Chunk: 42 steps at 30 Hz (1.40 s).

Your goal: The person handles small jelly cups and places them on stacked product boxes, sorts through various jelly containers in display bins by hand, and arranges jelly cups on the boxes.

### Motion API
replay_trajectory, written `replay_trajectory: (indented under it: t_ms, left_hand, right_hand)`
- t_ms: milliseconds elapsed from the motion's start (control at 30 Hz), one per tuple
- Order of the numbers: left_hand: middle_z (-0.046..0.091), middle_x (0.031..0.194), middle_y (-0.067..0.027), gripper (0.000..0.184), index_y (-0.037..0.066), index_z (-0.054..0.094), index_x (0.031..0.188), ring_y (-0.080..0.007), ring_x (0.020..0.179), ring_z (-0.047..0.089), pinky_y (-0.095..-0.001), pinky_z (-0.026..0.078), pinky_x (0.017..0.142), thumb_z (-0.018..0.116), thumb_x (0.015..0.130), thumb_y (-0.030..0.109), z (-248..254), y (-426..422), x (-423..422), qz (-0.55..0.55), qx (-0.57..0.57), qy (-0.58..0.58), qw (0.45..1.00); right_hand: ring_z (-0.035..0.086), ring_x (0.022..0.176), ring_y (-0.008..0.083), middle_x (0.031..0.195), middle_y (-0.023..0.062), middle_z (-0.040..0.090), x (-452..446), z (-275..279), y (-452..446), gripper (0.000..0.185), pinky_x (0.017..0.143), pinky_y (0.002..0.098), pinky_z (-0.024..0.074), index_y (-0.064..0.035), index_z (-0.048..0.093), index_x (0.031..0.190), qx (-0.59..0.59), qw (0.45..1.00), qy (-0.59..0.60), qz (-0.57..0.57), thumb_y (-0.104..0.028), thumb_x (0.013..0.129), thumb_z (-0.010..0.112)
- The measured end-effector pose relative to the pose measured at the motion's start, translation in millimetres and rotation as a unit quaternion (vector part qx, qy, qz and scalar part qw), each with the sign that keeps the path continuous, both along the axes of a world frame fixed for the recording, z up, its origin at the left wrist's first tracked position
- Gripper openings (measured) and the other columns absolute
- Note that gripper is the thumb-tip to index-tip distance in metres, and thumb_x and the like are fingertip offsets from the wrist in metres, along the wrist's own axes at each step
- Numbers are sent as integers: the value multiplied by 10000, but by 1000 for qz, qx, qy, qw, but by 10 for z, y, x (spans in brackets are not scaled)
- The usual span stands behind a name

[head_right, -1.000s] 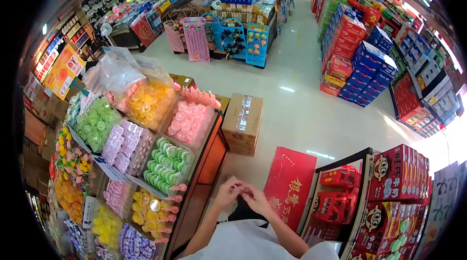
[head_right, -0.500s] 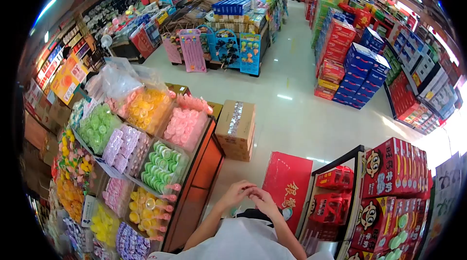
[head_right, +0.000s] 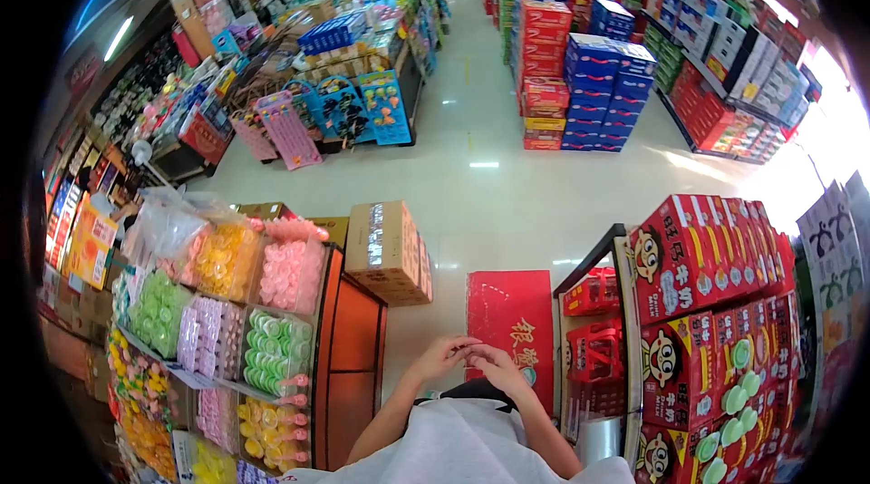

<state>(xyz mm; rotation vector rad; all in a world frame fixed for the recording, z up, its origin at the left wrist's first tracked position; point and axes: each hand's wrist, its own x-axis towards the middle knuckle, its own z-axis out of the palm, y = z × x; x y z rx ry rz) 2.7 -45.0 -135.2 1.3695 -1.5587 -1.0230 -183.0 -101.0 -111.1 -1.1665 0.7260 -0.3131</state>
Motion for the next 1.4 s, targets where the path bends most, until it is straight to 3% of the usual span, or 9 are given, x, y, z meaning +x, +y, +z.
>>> replay_trajectory:
  t_ms: [267,367,767,967,1100,1233,1267,1367,1400]
  left_hand:
    - [652,1033,-117,248,41,640,1195,-224,895,629,-327,514,778,570,970,119,-49,-497,-551,-50,-1,0,999]
    - [645,1009,-106,243,40,643,1188,-203,872,621,-310,505,744,574,967,111,28,-686,-804,-85,-3,-9,996]
    - [669,959,-130,214,6,678,1114,-220,883,653,-318,506,782,604,948,120,37,-1129,-1831,-234,32,19,971]
    - [665,933,-131,203,-7,669,1104,-229,869,650,-322,506,774,602,948,105,269,-1391,-2379,-285,31,38,957]
    - [661,936,-129,194,1,667,1104,-227,867,647,-320,505,766,606,945,94,438,-1622,-3008,-328,-73,72,939]
    - [653,942,-136,200,14,671,1111,-259,880,634,-336,499,782,609,934,84,740,-1803,-3611,-351,-184,101,913]
    - [646,976,-147,218,7,661,1124,-294,940,620,-365,488,832,610,925,79,785,-1890,-3750,-359,-221,82,903]
    - [633,1033,-160,248,0,645,1147,-315,1010,598,-386,469,885,617,913,80,851,-2098,-4193,-326,-271,93,901]
    - [618,1093,-168,283,11,630,1176,-329,1056,581,-401,452,926,624,905,92,870,-2154,-4310,-331,-241,82,909]
  right_hand:
    - [593,979,114,1037,29,650,-587,-288,-213,255,897,263,461,-1,618,1179,-27,994,-7,-104,-104,951,565]
    - [573,852,74,995,5,647,-861,-277,-241,245,738,231,480,-18,625,1185,-74,986,-21,-147,-122,968,579]
    - [640,865,128,957,82,686,-1811,-96,-15,254,772,288,528,30,620,1169,-124,938,60,-318,-120,968,577]
    - [656,894,136,972,100,698,-1996,341,39,281,793,287,532,24,631,1189,-146,853,109,-489,-101,938,620]
    - [649,834,165,928,112,678,-2597,550,-157,263,781,300,520,31,633,1162,-309,707,197,-605,-47,910,625]
    - [642,955,205,1128,150,619,-3177,689,-337,490,804,320,526,9,491,1351,-348,581,287,-677,-72,897,657]
    - [631,1015,233,1296,190,514,-3380,479,-423,638,837,321,536,3,349,1449,-372,564,308,-670,-97,902,664]
    - [627,1027,257,1416,217,375,-3587,355,-645,739,857,322,553,8,220,1498,-349,547,228,-726,-112,914,657]
    - [628,1015,252,1502,233,226,-3663,347,-689,787,783,297,588,6,126,1521,-304,575,234,-723,-116,932,632]
